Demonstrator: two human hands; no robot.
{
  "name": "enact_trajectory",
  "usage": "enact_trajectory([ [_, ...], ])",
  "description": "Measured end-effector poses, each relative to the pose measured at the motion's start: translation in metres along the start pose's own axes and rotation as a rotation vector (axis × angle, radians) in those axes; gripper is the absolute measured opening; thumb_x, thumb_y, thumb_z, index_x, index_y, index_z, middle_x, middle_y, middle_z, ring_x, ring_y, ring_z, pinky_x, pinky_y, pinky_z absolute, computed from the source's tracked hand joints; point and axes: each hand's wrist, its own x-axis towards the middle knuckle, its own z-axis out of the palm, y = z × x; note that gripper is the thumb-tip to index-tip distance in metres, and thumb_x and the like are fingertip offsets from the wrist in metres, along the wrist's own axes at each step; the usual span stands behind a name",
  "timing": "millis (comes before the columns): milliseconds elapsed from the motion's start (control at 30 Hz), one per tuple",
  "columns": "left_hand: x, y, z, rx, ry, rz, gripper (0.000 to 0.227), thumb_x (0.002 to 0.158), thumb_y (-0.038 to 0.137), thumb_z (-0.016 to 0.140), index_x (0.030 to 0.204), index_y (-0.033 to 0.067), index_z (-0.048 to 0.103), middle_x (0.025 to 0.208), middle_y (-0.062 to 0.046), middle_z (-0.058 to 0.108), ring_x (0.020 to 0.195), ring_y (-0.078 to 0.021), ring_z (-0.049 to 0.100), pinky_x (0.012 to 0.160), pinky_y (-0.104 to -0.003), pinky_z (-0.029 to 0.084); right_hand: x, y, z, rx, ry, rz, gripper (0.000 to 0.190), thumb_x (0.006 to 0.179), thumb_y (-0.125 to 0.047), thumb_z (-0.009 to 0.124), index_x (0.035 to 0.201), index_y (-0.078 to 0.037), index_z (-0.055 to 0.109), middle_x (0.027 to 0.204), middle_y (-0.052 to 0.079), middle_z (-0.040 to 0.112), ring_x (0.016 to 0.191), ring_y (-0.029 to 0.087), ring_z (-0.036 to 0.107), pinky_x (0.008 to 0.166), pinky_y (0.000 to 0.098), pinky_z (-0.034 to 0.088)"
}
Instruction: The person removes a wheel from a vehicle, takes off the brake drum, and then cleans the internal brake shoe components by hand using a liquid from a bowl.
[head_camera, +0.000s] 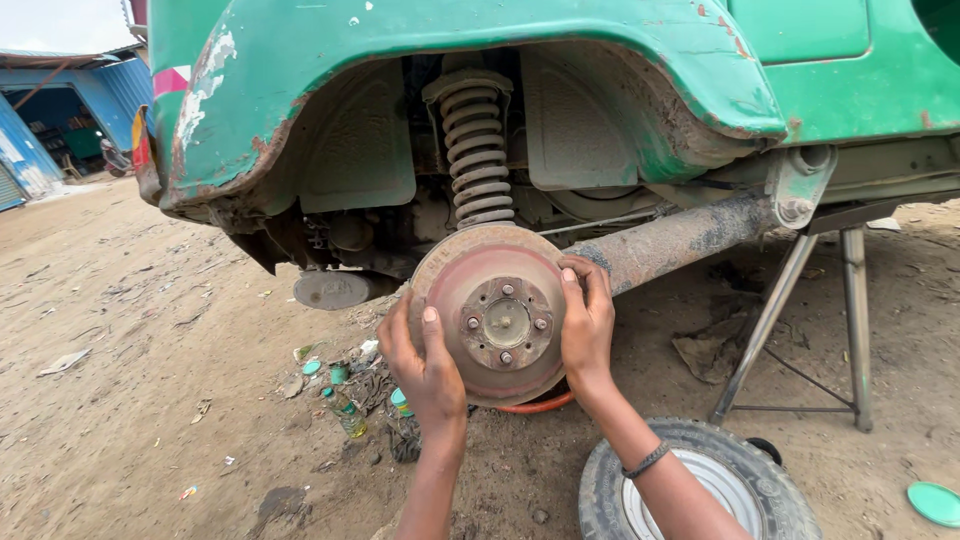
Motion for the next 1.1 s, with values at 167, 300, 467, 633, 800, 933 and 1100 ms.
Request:
enact_trajectory([
  [167,0.011,-0.006,-0.009,0.358,-0.044,-0.179,0.056,0.103,0.037,0.048,0.143,-0.002,0.051,0.134,-0.022,0.047,0.126,-0.035,0.054,0.104,-0.045,0.047,0.014,-0.019,-0.009,-0.239,-0.031,0.231,0.044,0.099,-0.033,0.054,0.126,0.0,0.065,0.125,0.02,0.066,0.113,0.027,0.065,0.097,0.0375,0.049],
  [300,0.018,-0.017,-0.011,0.527,-0.075,-0.167,0.06,0.096,0.035,0.059,0.141,-0.0035,0.053,0.127,-0.024,0.051,0.122,-0.0385,0.054,0.106,-0.047,0.044,0.027,-0.026,-0.019,-0.324,-0.157,0.281,0.046,0.099,-0.033,0.054,0.125,0.003,0.067,0.11,0.019,0.074,0.103,0.025,0.071,0.092,0.037,0.052],
  [467,0.037,-0.026,-0.021,0.471,-0.017,-0.242,0.042,0.101,0.029,0.058,0.125,-0.0037,0.07,0.118,-0.026,0.063,0.109,-0.0365,0.061,0.099,-0.045,0.045,0.049,0.003,-0.029,-0.135,-0.243,0.386,0.039,0.099,-0.025,0.058,0.118,0.006,0.071,0.107,0.018,0.077,0.101,0.022,0.071,0.09,0.0348,0.053],
  [633,0.06,-0.04,-0.03,0.204,0.084,-0.354,0.023,0.08,0.005,0.071,0.1,-0.0047,0.078,0.089,-0.016,0.078,0.076,-0.0196,0.069,0.072,-0.032,0.053,0.058,0.027,-0.03,0.089,-0.267,0.404,0.023,0.088,0.0,0.07,0.108,0.007,0.075,0.098,0.016,0.078,0.085,0.021,0.072,0.077,0.0324,0.058],
  [800,0.072,-0.05,-0.031,0.243,0.049,-0.307,0.015,0.076,-0.002,0.075,0.09,-0.0059,0.08,0.083,-0.014,0.078,0.071,-0.0177,0.067,0.069,-0.03,0.052,0.061,0.014,-0.027,0.059,-0.129,0.523,0.016,0.088,0.006,0.071,0.103,0.009,0.076,0.093,0.017,0.077,0.079,0.02,0.07,0.071,0.0329,0.057],
  [933,0.072,-0.035,-0.033,0.316,0.038,-0.345,0.016,0.076,-0.001,0.078,0.092,-0.0032,0.081,0.084,-0.013,0.078,0.073,-0.0167,0.069,0.072,-0.03,0.053,0.052,0.005,-0.027,0.032,-0.091,0.507,0.018,0.084,0.008,0.074,0.102,0.007,0.076,0.092,0.018,0.078,0.08,0.022,0.071,0.074,0.0339,0.057],
  [1100,0.069,-0.029,-0.036,0.246,0.013,-0.381,0.013,0.078,-0.003,0.077,0.09,-0.0042,0.079,0.084,-0.012,0.077,0.071,-0.0164,0.067,0.069,-0.03,0.053,0.055,-0.006,-0.033,0.072,-0.136,0.532,0.016,0.086,0.004,0.073,0.102,0.006,0.077,0.094,0.018,0.078,0.085,0.019,0.074,0.075,0.0327,0.061],
])
